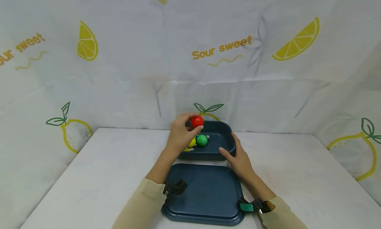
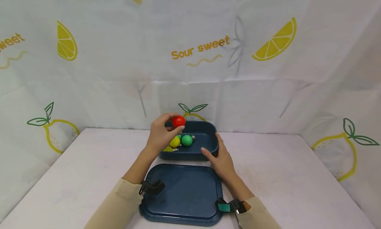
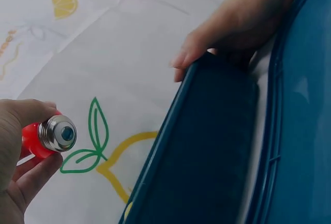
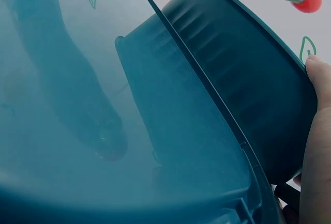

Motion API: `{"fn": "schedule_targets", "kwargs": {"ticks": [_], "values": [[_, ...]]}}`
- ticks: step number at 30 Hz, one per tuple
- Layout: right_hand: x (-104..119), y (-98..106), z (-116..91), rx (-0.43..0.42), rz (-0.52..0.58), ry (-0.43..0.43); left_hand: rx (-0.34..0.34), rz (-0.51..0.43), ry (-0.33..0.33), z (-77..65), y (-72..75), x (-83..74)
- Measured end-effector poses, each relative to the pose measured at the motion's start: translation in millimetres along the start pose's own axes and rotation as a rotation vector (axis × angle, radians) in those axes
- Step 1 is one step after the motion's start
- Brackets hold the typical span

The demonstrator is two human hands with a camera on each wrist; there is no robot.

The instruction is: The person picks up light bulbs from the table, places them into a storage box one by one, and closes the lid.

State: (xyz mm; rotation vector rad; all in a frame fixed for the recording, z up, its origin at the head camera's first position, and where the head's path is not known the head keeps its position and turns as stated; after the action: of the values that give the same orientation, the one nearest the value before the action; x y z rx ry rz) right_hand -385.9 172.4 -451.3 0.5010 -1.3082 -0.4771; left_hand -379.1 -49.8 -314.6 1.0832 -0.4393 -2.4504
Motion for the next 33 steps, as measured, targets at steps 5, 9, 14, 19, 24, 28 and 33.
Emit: {"fn": "schedule_targets", "kwargs": {"ticks": [5,9,14,19,24,28,33], "values": [[-1,1,1,-0.002,-0.002,-0.003,0.037,0.009,0.01,-3.0,-11.7,0.8],[-2,1,1,-0.002,-0.006,-0.004,0.099,0.032,0.014,-6.8,-24.8,2.7],[-1,1,1,0.001,0.0,-0.003,0.122,0.055,0.013,-9.7,-32.9,6.2],[-1,1,1,0.007,0.005,-0.012,0.131,0.073,0.03,-11.8,-35.3,11.8],[-1,0,0,0.007,0.01,-0.01,0.152,0.121,0.068,-14.0,-38.5,19.8],[-1,0,0,0.006,0.011,-0.005,0.179,0.192,0.08,-15.9,-42.1,24.7],[0,0,0,0.005,0.012,0.002,0.223,0.251,0.1,-18.8,-48.6,32.8]]}}
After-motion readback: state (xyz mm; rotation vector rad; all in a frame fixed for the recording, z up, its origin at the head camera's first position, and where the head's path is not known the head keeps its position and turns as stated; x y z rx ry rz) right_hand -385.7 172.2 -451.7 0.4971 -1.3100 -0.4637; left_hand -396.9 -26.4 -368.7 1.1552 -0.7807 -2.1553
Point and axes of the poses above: each hand's wrist, its own z-axis towards the middle knuckle, its own y-axis out of the back of the hand, x = y × z, the point moved 9 cm from there along z, towards the middle knuckle
